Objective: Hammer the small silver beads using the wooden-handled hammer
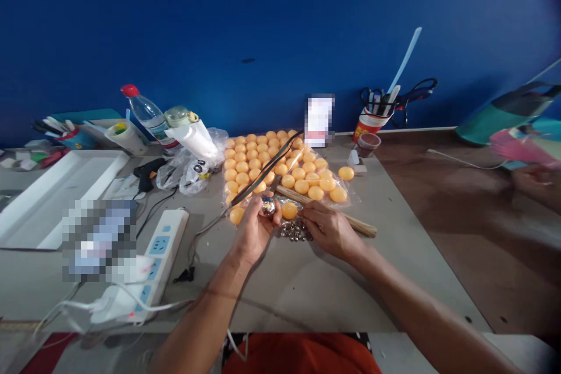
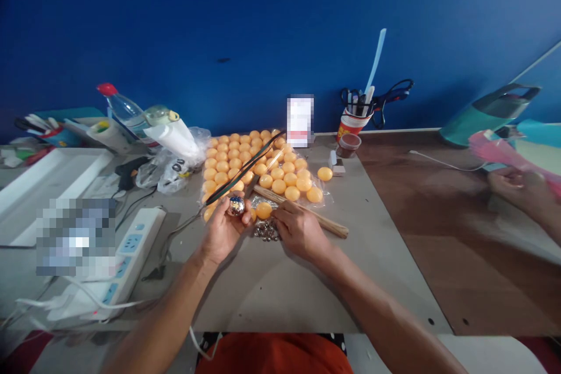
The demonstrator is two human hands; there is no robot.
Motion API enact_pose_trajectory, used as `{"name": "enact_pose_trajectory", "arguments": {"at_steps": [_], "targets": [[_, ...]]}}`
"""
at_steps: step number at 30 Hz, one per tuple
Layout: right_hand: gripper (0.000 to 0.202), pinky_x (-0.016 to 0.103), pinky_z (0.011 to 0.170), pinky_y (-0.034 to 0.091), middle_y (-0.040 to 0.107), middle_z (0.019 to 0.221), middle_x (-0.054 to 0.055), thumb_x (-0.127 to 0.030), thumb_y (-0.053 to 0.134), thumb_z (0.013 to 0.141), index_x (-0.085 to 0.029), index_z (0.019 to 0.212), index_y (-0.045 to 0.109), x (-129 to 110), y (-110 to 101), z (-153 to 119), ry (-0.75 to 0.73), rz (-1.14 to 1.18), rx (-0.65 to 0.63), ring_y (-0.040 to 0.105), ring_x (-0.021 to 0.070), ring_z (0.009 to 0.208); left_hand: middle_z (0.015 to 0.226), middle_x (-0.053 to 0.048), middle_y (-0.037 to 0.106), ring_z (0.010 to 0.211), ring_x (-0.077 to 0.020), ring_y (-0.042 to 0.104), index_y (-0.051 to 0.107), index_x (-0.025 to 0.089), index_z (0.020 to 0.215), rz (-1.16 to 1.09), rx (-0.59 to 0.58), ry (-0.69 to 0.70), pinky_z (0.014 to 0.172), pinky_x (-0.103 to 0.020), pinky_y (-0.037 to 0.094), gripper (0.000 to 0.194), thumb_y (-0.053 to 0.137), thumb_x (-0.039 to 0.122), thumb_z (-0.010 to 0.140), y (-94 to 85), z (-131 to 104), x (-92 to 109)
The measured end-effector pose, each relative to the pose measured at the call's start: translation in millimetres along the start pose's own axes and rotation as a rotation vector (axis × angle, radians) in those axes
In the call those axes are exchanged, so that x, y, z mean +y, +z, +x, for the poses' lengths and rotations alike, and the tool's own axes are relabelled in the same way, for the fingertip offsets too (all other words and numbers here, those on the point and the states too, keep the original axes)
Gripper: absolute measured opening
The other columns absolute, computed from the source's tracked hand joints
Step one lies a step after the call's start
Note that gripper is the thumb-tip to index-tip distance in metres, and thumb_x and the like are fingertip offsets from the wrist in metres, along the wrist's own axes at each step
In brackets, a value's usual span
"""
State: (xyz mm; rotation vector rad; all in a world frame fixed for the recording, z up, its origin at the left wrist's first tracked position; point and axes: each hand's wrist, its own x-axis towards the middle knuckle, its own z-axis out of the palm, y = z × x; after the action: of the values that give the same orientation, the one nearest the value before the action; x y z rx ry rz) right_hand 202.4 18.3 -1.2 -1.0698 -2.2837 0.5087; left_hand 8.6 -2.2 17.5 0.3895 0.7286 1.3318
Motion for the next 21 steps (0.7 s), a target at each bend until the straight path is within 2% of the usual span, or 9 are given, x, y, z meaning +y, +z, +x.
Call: {"name": "enact_pose_trajectory", "arguments": {"at_steps": [5,9,14,21], "targets": [[0.027,0.029,0.07,0.051,0.066,0.085,0.008,-0.009,0.046,0.086,-0.018,0.093,0.07,-0.5,-0.4,-0.7,0.006,0.033,0.035,0.062,0.0185,0.078,0.078,-0.003,0.066,0.056,-0.0108,0.056,0.065,0.018,0.096,-0.042,0.014,-0.022,0.06,-0.026,0.048,0.033,0.069,0.046,0.079,-0.7,2.2,0.5],[0.03,0.031,0.07,0.052,0.067,0.088,0.009,-0.009,0.046,0.085,-0.018,0.101,0.071,2.2,2.5,-1.8,0.007,0.1,0.086,0.063,0.0189,0.079,0.079,-0.004,0.067,0.056,-0.0112,0.057,0.066,0.016,0.101,-0.03,0.008,0.008,0.059,-0.025,0.048,0.032,0.068,0.04,0.079,-0.9,2.3,-0.4],[0.032,0.031,0.071,0.053,0.071,0.091,0.01,-0.008,0.047,0.084,-0.018,0.101,0.072,2.0,1.6,-1.8,0.019,0.164,0.147,0.065,0.0194,0.081,0.082,-0.004,0.068,0.059,-0.0118,0.06,0.066,0.017,0.106,-0.029,-0.002,0.004,0.058,-0.024,0.049,0.035,0.073,0.032,0.075,1.3,0.3,-1.3],[0.035,0.029,0.067,0.051,0.071,0.084,0.006,-0.004,0.047,0.078,-0.018,0.098,0.072,-1.7,-3.1,-1.6,0.051,0.242,0.12,0.065,0.0176,0.075,0.083,-0.003,0.069,0.064,-0.013,0.064,0.066,0.017,0.101,-0.008,-0.014,-0.01,0.064,-0.027,0.052,0.032,0.074,0.031,0.074,4.3,-1.1,-2.2]]}}
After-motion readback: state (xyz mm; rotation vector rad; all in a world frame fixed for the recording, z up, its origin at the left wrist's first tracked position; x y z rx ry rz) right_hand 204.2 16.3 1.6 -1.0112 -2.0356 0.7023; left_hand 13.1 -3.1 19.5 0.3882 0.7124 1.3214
